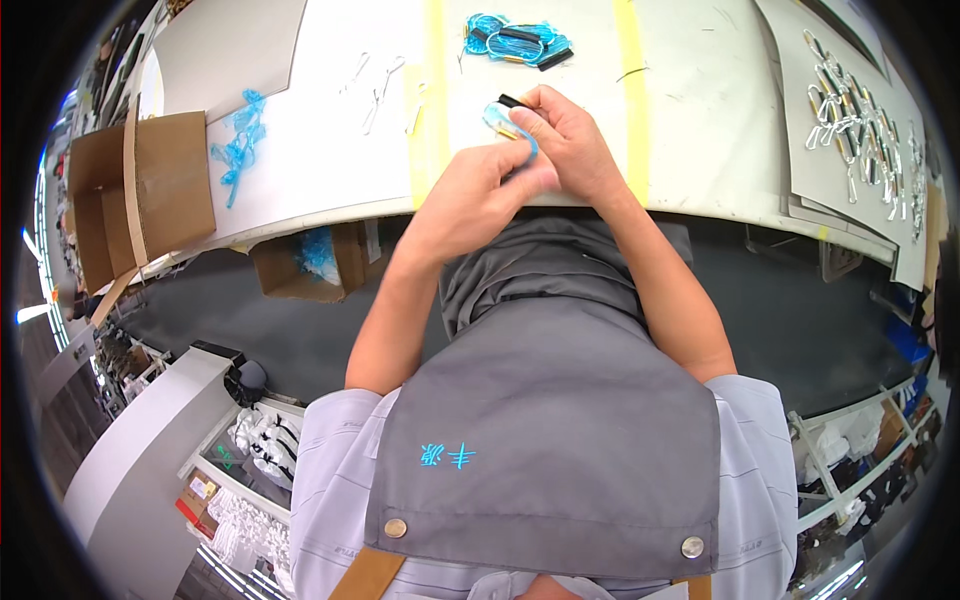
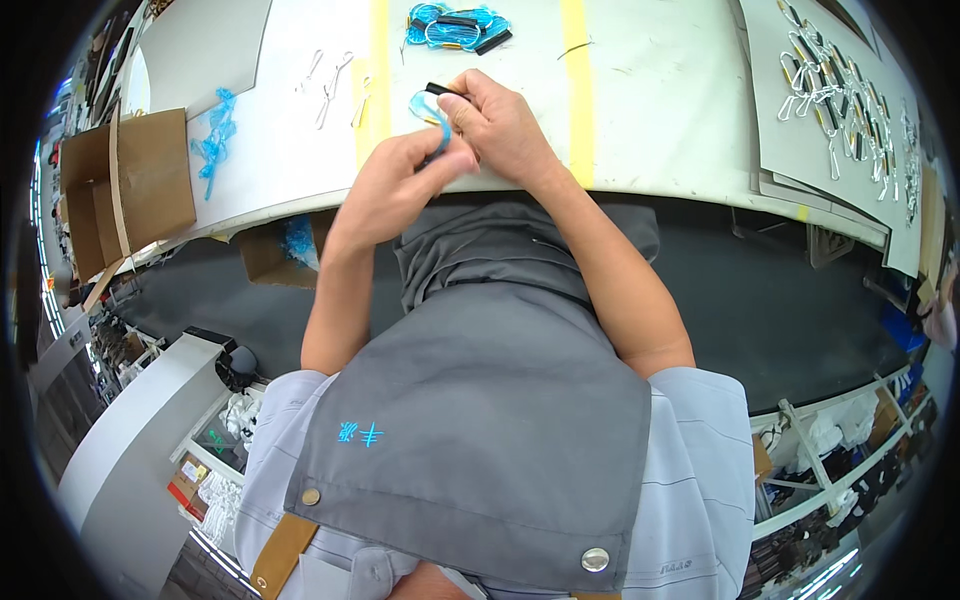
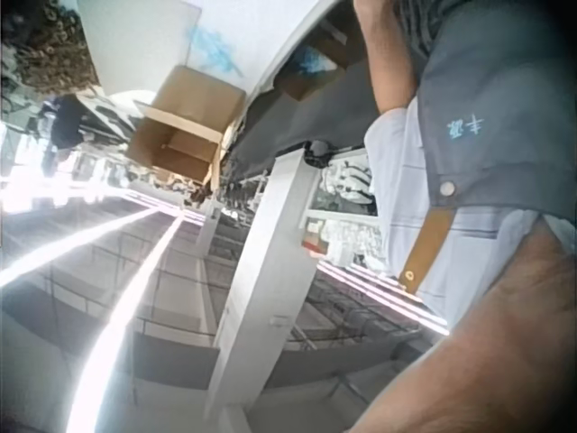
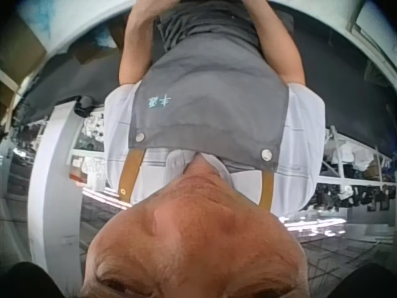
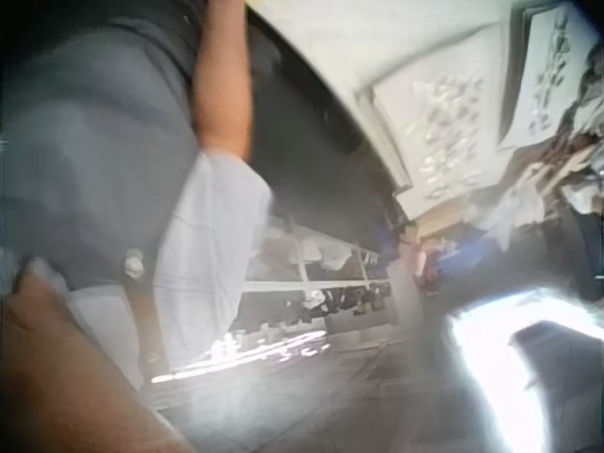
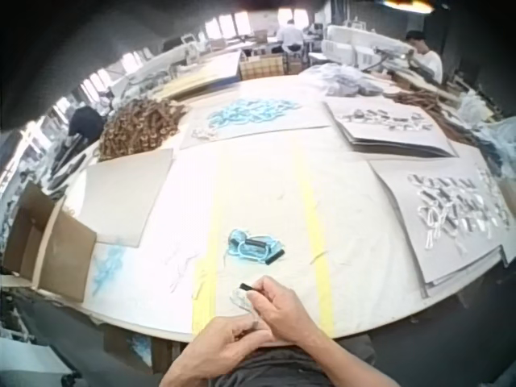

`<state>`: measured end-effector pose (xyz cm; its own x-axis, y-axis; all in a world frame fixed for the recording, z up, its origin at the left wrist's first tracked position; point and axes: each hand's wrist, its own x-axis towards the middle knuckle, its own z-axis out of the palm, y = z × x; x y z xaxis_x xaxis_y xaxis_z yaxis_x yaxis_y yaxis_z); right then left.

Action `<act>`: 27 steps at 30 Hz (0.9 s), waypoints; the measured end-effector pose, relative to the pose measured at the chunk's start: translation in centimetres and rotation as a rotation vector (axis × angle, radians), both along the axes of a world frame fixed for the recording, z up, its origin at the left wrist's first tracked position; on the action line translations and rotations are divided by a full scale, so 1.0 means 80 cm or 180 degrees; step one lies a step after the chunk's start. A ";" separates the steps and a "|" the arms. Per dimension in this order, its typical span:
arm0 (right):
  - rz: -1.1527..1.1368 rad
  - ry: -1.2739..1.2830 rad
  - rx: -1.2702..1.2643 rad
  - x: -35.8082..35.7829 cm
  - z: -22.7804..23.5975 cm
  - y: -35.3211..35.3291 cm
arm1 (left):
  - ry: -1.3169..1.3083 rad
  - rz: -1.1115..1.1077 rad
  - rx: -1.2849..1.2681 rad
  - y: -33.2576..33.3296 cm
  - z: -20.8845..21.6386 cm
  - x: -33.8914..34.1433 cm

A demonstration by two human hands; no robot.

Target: Assembling small hardware components and straps onto decorative leather or fabric pieces at a workshop table.

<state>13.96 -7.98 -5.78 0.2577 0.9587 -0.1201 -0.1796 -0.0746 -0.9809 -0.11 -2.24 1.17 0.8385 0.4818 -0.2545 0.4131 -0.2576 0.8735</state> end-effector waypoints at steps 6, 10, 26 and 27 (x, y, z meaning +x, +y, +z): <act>0.0226 0.0201 -0.0092 0.001 0.003 -0.003 | -0.2185 0.2026 -0.2645 0.102 0.000 -0.043; 0.0135 0.0822 0.0088 0.014 -0.006 -0.007 | -0.2277 0.2780 -0.2084 0.150 -0.036 -0.106; 0.0317 0.0661 -0.0097 0.019 -0.001 -0.006 | 0.0840 0.2913 0.3841 0.269 -0.036 -0.223; 0.0389 0.0686 -0.0143 0.019 0.003 -0.005 | 0.0627 0.2870 0.3507 0.274 -0.045 -0.218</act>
<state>15.48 -8.34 -5.58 0.1039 0.9737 -0.2030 -0.3713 -0.1513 -0.9161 -17.57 19.70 -2.40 0.1424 0.8441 0.5170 0.8850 -0.3425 0.3154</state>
